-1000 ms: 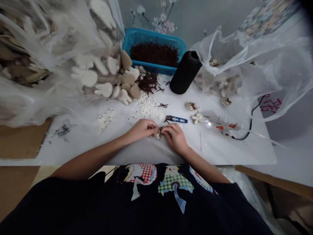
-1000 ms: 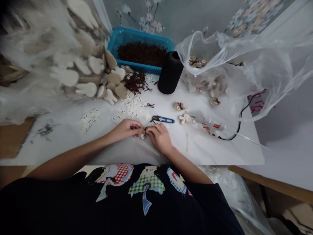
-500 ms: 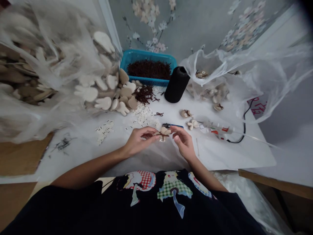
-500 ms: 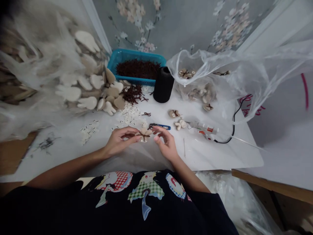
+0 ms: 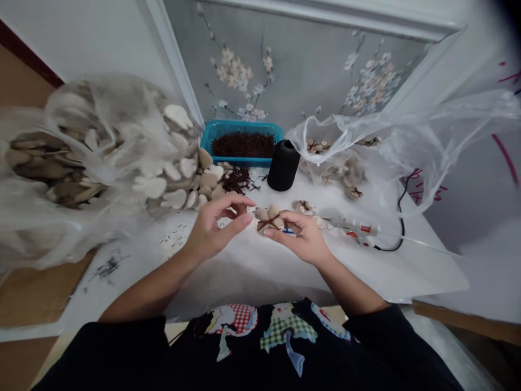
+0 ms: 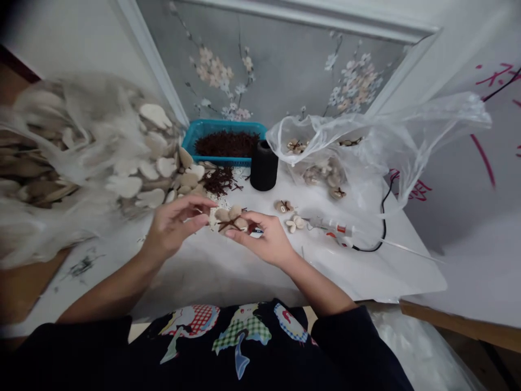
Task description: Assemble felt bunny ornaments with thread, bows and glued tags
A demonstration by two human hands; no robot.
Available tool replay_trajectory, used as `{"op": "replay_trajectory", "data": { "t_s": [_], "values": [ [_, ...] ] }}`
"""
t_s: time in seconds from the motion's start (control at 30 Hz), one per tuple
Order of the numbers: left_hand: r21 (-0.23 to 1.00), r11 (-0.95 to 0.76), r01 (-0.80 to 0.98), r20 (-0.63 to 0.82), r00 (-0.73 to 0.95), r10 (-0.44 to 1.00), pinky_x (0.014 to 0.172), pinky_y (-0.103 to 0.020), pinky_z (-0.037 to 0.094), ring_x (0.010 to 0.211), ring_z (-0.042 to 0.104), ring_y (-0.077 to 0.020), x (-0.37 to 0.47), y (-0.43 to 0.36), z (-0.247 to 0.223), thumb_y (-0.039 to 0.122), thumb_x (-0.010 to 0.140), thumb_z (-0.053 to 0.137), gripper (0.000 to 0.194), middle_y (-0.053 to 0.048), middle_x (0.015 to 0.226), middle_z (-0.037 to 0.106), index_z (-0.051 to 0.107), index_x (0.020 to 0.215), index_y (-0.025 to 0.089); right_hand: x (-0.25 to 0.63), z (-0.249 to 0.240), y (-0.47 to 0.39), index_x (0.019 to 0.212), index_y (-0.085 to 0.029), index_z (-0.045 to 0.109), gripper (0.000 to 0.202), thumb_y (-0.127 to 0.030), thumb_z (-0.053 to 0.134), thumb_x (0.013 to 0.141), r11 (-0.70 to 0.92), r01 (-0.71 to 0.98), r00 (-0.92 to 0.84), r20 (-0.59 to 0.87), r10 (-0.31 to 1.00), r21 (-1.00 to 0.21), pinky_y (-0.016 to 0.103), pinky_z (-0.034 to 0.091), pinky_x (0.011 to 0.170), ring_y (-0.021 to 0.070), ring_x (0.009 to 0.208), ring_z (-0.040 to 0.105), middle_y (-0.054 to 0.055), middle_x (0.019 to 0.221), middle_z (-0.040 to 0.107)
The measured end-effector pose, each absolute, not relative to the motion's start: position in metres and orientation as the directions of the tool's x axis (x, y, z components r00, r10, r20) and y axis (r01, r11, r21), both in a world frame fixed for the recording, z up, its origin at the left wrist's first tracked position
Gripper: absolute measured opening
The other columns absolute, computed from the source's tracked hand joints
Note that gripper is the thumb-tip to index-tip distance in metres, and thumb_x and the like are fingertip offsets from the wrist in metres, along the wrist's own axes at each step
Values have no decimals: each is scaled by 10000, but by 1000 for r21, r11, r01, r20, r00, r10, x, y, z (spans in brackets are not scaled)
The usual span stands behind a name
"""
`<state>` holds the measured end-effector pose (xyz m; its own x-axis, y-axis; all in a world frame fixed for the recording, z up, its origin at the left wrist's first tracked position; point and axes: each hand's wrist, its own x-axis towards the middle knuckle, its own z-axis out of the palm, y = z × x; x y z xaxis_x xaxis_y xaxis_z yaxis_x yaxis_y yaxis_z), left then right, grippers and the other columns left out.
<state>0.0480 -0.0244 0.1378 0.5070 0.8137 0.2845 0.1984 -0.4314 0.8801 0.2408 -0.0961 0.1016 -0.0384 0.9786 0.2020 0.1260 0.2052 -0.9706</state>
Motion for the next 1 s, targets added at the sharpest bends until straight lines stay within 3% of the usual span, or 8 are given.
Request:
{"op": "replay_trajectory", "data": {
  "t_s": [0.13, 0.27, 0.43, 0.5, 0.63, 0.83, 0.93, 1.0],
  "values": [
    [799, -525, 294, 355, 473, 806, 482, -234, 373, 542, 490, -105, 47, -23, 175, 423, 827, 672, 226, -6, 694, 631, 752, 872, 217, 242, 137, -92, 877, -208, 709, 157, -347, 722, 805, 234, 196, -67, 225, 972, -952, 315, 549, 706, 166, 731, 647, 4, 828, 724],
    [815, -495, 301, 390, 347, 853, 399, -239, 242, 437, 395, -85, 46, -27, 189, 495, 836, 658, 270, 21, 560, 562, 750, 849, 242, 242, 159, -91, 926, -209, 724, 206, -343, 757, 773, 255, 153, 5, 259, 966, -955, 344, 570, 732, 191, 771, 671, 26, 870, 742],
    [769, -581, 267, 480, 359, 801, 395, -254, 225, 384, 330, -83, 43, -27, 193, 474, 835, 685, 244, 64, 442, 418, 759, 966, 283, 244, 161, -91, 944, -237, 720, 203, -325, 775, 770, 358, 237, 81, 385, 919, -903, 310, 555, 692, 174, 743, 656, -2, 801, 721],
    [675, -684, 275, 543, 442, 714, 408, -249, 266, 384, 374, -84, 43, -25, 195, 417, 811, 733, 233, 76, 435, 425, 757, 1012, 302, 245, 159, -91, 975, -252, 712, 200, -285, 766, 785, 433, 337, 72, 481, 874, -836, 293, 544, 669, 157, 724, 634, -8, 817, 703],
    [399, -881, 253, 665, 582, 468, 510, -244, 416, 523, 603, -113, 46, -21, 200, 303, 880, 674, 111, 48, 580, 640, 767, 930, 337, 249, 158, -90, 1105, -325, 681, 307, -155, 664, 850, 566, 480, 25, 655, 755, -671, 307, 576, 733, 173, 856, 665, 6, 976, 702],
    [89, -978, 189, 737, 648, 192, 441, -283, 316, 433, 509, -106, 40, -5, 199, 199, 894, 647, 260, 58, 553, 568, 676, 1109, 343, 256, 160, -88, 1270, -421, 596, 531, -92, 628, 854, 656, 582, -20, 798, 602, -480, 367, 628, 814, 203, 946, 704, 6, 1072, 716],
    [47, -988, 145, 711, 691, 135, 408, -299, 262, 402, 447, -103, 38, 3, 199, 178, 929, 581, 241, 67, 502, 493, 666, 1096, 329, 259, 157, -84, 1345, -405, 545, 632, -32, 611, 839, 668, 652, -54, 857, 512, -358, 355, 644, 796, 201, 928, 715, 23, 1069, 721],
    [150, -978, 146, 707, 676, 209, 388, -301, 245, 383, 426, -97, 40, 6, 201, 200, 910, 611, 221, 77, 466, 462, 690, 1044, 356, 261, 153, -82, 1378, -367, 525, 664, -14, 616, 823, 669, 689, -79, 890, 450, -277, 351, 654, 779, 210, 914, 721, 38, 1052, 728]
  ]
}}
